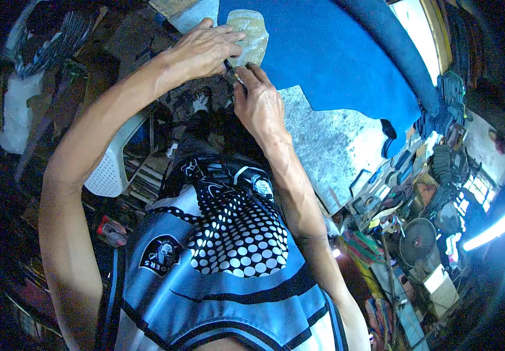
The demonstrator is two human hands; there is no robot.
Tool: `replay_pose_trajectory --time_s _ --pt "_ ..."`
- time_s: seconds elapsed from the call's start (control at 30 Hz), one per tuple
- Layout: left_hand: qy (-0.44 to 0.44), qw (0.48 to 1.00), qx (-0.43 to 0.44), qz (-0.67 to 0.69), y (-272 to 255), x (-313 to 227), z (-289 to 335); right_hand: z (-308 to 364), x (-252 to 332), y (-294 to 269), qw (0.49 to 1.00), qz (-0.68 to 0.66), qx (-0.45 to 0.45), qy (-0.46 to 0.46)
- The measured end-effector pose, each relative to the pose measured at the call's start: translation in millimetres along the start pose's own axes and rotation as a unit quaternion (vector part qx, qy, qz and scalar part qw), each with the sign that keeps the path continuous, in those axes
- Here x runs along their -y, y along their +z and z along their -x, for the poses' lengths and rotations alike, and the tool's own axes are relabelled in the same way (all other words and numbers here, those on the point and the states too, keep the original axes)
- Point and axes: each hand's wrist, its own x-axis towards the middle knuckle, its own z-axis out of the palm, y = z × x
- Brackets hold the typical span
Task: Cutting out shoe upper components from blue material using a blade and cardboard templates.
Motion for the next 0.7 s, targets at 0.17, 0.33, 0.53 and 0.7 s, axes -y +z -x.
replay_pose_trajectory --time_s 0.17,0.33,0.53,0.7 --pt "-0.005 1.000 0.002 0.006 -4.1 -0.3 19.1 9.2 6.3 2.3 0.999 -0.008 0.038 -0.002" --pt "-0.012 0.999 -0.033 0.017 1.2 2.3 31.5 12.0 5.3 -1.3 0.998 -0.012 0.068 -0.015" --pt "-0.053 0.998 -0.022 0.015 -2.0 -9.6 35.8 14.1 -2.6 -1.6 0.994 -0.024 0.097 -0.036" --pt "-0.082 0.996 -0.026 -0.003 1.8 -11.7 47.4 10.4 -2.4 -4.9 0.988 -0.015 0.140 -0.057"
